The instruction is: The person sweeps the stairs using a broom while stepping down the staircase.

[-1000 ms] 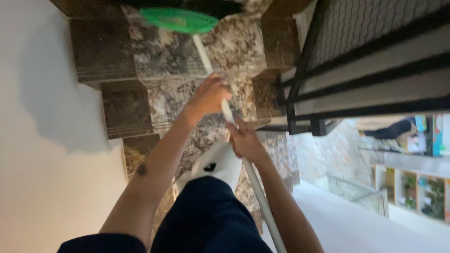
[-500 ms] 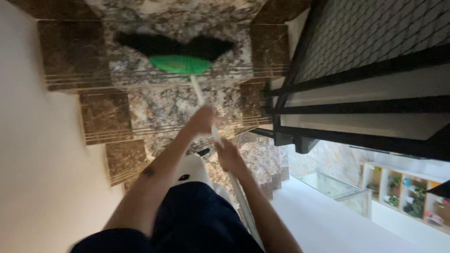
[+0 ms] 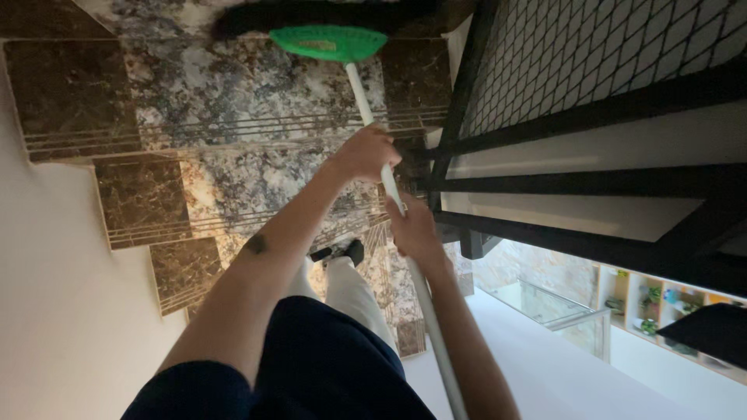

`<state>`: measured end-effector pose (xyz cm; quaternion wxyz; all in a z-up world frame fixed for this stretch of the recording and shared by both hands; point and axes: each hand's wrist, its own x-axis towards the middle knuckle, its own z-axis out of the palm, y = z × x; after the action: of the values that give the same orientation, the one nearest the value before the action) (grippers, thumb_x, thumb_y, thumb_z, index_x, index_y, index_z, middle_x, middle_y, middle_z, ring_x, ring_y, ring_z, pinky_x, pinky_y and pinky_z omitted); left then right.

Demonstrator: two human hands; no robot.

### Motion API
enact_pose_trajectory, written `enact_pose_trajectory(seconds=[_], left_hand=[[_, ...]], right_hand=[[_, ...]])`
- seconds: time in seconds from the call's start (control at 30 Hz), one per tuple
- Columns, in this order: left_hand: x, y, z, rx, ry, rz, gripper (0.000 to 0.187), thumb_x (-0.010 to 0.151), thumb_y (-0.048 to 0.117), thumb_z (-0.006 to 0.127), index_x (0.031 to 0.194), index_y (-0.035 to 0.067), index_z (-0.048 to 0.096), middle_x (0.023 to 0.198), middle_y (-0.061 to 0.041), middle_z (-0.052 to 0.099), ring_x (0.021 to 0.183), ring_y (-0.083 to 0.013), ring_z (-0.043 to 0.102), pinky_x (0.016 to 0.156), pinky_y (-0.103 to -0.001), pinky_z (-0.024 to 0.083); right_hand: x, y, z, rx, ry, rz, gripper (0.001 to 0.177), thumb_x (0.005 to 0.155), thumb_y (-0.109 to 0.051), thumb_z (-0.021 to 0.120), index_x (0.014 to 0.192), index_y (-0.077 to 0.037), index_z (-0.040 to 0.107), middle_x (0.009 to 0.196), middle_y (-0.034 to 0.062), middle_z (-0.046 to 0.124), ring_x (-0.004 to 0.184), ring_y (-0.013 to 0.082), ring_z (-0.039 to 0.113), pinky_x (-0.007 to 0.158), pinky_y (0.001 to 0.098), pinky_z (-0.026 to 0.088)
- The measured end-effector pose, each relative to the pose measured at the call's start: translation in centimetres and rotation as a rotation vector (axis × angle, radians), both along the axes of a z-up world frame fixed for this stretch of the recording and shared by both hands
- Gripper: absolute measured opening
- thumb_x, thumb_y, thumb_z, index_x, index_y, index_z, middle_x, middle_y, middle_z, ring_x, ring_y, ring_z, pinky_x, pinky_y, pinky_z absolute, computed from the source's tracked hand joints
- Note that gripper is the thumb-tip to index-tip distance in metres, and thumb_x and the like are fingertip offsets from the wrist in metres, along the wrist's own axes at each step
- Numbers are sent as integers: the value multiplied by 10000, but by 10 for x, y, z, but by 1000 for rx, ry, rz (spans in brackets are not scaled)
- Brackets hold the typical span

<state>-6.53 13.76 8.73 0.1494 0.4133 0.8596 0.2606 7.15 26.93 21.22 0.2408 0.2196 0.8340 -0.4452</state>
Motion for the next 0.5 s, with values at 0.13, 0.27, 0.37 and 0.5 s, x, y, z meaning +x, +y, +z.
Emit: enact_pose_trajectory(seconds=[0.13, 0.27, 0.37, 0.5], left_hand=[[20, 10, -59, -24, -38, 58, 170, 598, 217, 849, 692, 208, 708, 731, -56, 638, 874, -287, 598, 875, -454, 487], [96, 28, -113, 175, -113, 52, 155, 609, 286, 824, 729, 227, 746, 734, -66, 652, 842, -292, 613, 847, -476, 495], [166, 58, -103, 244, -215, -7, 211, 650, 371, 821, 821, 251, 797, 793, -25, 728, 815, -263, 629, 848, -468, 473], [186, 86, -46, 407, -32, 45, 333, 538, 438, 799, 801, 233, 795, 812, 2, 750, 913, -234, 659, 903, -490, 464]], right_hand=[[5, 25, -82, 66, -215, 222, 469, 1075, -407, 535, 1268, -3, 673, 596, 139, 611, 475, 232, 624, 445, 392, 502], [96, 47, -119, 653, 828, 778, 354, 1133, -288, 507, 1370, -30, 558, 1144, 269, 750, 1010, 366, 731, 848, 445, 587], [147, 64, -54, 186, -47, 209, 476, 992, -365, 582, 1352, -55, 619, 1048, 308, 706, 1015, 474, 677, 865, 518, 547], [140, 85, 32, 181, -272, 163, 507, 992, -389, 553, 1397, -84, 556, 964, 286, 724, 965, 423, 732, 861, 492, 558]])
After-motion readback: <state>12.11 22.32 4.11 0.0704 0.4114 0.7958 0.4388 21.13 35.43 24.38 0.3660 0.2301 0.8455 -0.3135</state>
